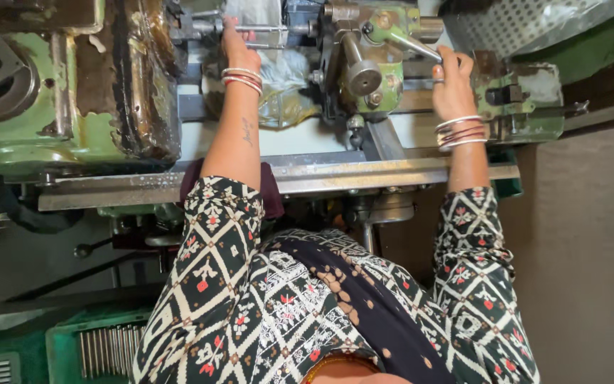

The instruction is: The person machines metal rods on a lathe. They insert a rod into the machine chuck, operate the lathe handles to cut the rotating rod, remove the finished pin, and place it into a green tray, repeating the cycle with more rods.

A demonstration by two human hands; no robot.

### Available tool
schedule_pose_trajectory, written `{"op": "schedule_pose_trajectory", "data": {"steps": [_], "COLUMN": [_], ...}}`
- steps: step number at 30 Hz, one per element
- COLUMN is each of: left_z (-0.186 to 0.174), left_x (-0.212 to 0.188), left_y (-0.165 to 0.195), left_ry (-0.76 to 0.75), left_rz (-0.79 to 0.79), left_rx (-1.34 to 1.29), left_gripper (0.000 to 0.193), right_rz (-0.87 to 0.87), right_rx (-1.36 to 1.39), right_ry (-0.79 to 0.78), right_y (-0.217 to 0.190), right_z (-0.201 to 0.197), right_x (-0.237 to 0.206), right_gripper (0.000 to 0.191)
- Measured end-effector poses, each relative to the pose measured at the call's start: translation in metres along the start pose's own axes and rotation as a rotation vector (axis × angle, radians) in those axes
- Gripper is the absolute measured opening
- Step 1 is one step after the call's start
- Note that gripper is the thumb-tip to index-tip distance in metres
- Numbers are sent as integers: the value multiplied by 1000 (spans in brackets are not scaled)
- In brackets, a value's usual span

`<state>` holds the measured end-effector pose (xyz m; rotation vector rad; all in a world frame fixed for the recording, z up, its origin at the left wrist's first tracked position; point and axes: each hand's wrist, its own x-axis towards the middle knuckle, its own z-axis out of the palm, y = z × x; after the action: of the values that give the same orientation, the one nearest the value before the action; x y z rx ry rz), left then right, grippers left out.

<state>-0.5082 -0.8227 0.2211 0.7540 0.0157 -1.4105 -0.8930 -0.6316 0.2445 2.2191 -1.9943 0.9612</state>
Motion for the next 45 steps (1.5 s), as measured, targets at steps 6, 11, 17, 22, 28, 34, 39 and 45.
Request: {"op": "schedule_pose_trajectory", "data": {"steps": [6,11,17,22,28,34,39,45], "left_z": [5,1,14,39,-50,-267,-412,-447], "left_x": [3,-1,-33,-69,-134,-187,-207,-255], "left_y": [1,-14,-40,-11,145,282,278,206], "left_ry": [62,37,-298,-306,-714,26,408,299], "left_rz": [-98,-177,83,414,1247,1196,1147,1113], "left_rx": [21,494,2000,2137,1359,799,1019,1459], "left_gripper": [39,50,72,75,47,24,21,28], "right_rz": [218,461,969,1078,687,662,120,-478], "right_rx": [118,-76,455,1118,394,60,486,791], "right_ry": [276,555,457,441,368,-862,-1128,-946], "right_y": [71,142,93,67,87,-27,-184,-353], "right_z": [-81,-122,48,88,63,119,175,282], "right_x": [-63,-169,-253,-254,-275,-288,-248,-225], "right_gripper": [41,38,41,38,31,45,35,38]}}
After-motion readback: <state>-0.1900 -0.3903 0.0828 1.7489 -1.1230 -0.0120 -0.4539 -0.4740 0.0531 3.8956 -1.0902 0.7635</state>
